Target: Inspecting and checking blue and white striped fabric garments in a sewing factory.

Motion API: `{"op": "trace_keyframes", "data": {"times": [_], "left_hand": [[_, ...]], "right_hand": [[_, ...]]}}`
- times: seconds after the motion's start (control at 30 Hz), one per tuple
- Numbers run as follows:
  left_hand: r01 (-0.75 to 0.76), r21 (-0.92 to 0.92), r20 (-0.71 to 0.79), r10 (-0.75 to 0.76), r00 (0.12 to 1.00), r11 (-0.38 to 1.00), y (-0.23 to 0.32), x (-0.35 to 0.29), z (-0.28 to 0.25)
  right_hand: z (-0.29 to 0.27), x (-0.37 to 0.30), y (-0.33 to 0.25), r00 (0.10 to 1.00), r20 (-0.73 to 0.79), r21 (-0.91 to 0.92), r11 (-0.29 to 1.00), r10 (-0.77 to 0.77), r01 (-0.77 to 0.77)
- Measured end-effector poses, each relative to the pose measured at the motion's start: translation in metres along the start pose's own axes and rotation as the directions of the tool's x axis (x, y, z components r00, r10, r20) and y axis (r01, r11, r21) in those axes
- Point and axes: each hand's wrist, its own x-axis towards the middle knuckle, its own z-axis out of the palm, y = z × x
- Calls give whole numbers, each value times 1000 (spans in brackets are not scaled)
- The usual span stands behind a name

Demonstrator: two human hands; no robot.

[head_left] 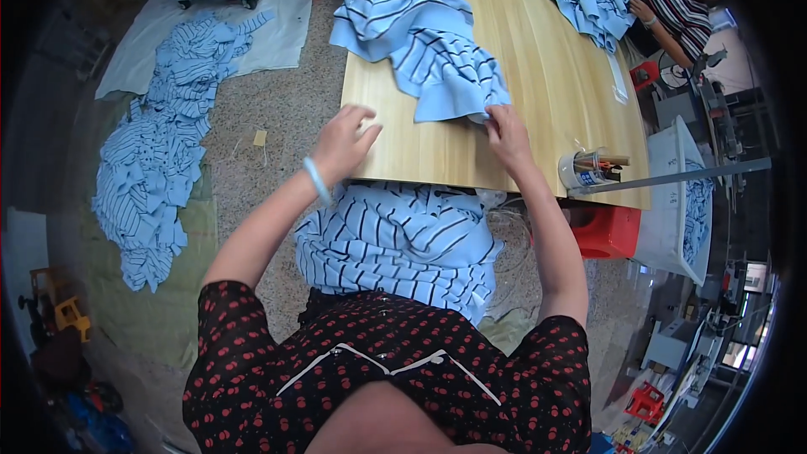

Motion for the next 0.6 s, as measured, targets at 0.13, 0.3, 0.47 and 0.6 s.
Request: {"op": "trace_keyframes", "data": {"times": [0.13,0.3,0.47,0.6], "left_hand": [[-300,243,-20,314,949,922,28,44,7],[-457,229,-59,481,875,860,74,70,26],[-428,159,-119,448,886,890,142,115,-1],[-612,152,3,619,785,776,171,151,-49]], "right_hand": [[-65,8,-55,980,-151,35,990,-127,133],[-133,44,-105,952,-293,172,975,-88,143],[-175,76,-150,977,-159,925,323,-144,199],[-184,61,-162,900,-436,706,623,6,338]]}}
